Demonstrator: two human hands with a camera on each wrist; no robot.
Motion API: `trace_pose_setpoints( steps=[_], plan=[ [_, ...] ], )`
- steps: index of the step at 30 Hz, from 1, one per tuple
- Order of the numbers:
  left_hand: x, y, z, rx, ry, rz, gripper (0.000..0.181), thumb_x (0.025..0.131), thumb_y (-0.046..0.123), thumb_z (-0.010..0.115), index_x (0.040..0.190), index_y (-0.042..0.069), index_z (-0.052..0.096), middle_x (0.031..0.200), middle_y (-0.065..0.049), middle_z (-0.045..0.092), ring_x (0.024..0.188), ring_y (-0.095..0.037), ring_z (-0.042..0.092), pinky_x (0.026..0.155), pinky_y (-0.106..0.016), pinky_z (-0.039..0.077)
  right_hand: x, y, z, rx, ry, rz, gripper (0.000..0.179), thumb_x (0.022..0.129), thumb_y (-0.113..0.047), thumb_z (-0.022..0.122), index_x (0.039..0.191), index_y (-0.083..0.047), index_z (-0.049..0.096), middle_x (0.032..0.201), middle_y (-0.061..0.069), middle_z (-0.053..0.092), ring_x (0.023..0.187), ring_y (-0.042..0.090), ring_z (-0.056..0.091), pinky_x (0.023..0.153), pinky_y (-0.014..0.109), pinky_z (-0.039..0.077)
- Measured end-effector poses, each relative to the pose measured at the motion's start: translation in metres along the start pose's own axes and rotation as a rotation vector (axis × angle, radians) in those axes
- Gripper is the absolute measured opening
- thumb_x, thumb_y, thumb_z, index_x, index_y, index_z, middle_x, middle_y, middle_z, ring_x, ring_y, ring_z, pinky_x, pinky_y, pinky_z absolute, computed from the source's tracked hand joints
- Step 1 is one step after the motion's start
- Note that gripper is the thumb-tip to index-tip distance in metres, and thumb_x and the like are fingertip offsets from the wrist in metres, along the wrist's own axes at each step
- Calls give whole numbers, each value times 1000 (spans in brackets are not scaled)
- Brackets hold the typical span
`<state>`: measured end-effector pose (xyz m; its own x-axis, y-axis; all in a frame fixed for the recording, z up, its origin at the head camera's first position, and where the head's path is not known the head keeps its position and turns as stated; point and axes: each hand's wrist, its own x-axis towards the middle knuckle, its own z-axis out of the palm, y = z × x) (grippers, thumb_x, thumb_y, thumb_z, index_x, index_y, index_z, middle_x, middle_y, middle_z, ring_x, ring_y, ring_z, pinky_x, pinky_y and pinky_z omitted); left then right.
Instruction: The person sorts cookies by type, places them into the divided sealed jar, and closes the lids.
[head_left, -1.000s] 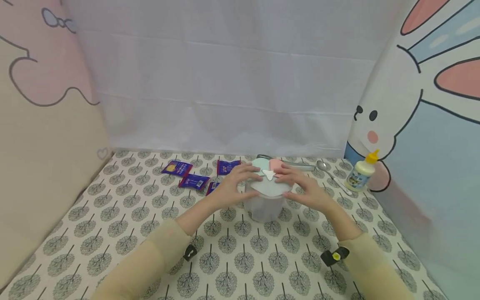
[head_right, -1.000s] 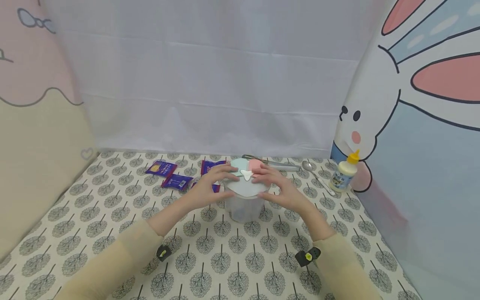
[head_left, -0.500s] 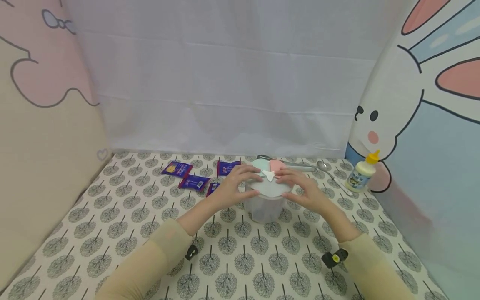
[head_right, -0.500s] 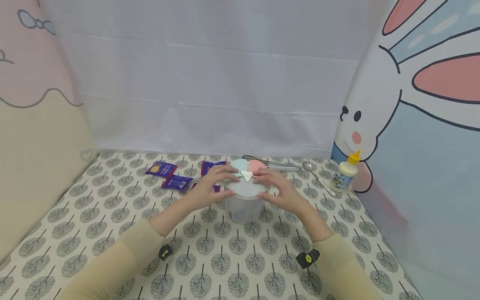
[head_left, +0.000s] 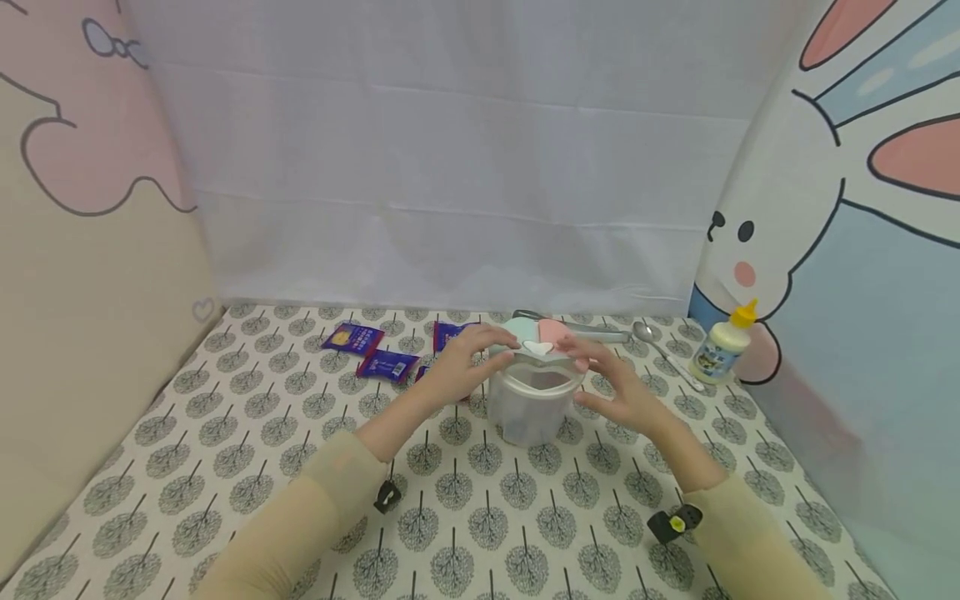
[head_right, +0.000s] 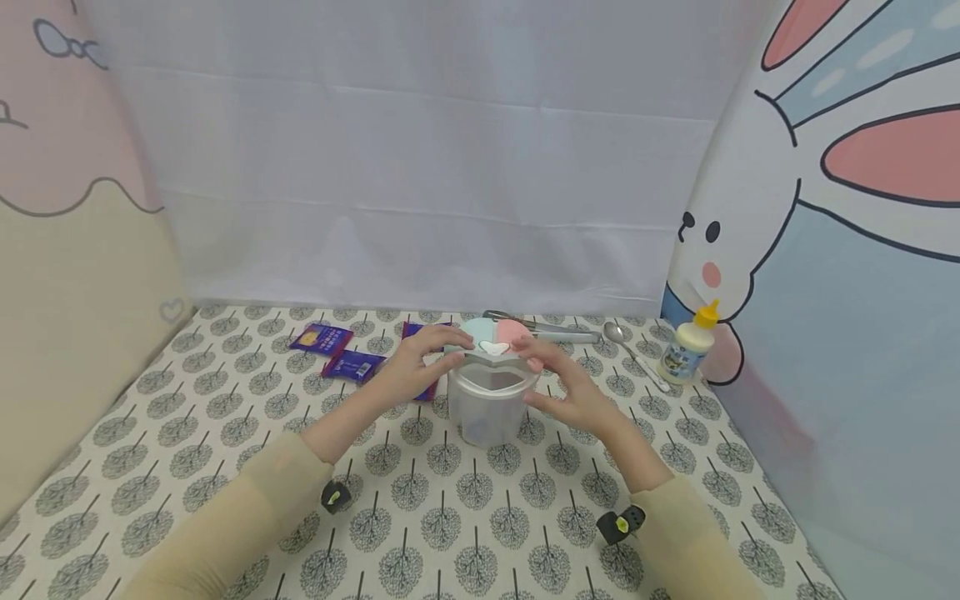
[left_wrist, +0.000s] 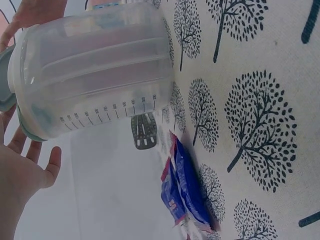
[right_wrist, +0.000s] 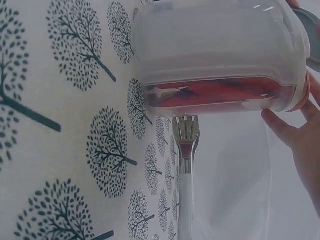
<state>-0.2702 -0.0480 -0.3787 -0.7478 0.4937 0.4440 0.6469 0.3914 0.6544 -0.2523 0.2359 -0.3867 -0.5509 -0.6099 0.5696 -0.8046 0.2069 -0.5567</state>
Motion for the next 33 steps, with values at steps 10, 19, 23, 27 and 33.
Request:
trace_pose_setpoints(
  steps=[10,19,23,27,33],
  plan=[
    [3,0,1,-5,3,5,29,96,34,53,119,20,63,127,0,58,123,-20,47,101,-51,40,8,-25,0,-42,56,-68,53,75,8,69,121,7,43,133,36,38,130,33,42,96,57,44],
    [3,0,-1,-26,-13,-40,35,94,39,55,122,20,61,129,1,56,120,-19,48,96,-46,46,10,-37,1,-166,51,48,71,69,8,73,131,7,39,133,23,46,125,7,43,93,52,49],
    [-1,-7,-7,-38,-64,-39,47,88,43,64,130,25,54,134,4,50,126,-19,43,102,-52,40,11,-38,3,-160,38,141,77,68,8,75,135,5,36,135,23,43,122,18,47,95,56,45],
    [-8,-23,-23,53,-111,-41,69,80,44,72,140,27,42,143,5,41,136,-21,32,109,-56,30,14,-39,5,-159,46,175,80,67,6,77,135,5,36,135,25,44,118,32,49,95,56,45],
    [-21,-58,-55,253,-180,-91,85,76,36,79,146,21,33,149,-4,35,140,-31,22,115,-58,10,15,-40,7,-137,52,232,81,68,2,77,137,3,34,132,23,47,118,39,47,96,58,43]
  ],
)
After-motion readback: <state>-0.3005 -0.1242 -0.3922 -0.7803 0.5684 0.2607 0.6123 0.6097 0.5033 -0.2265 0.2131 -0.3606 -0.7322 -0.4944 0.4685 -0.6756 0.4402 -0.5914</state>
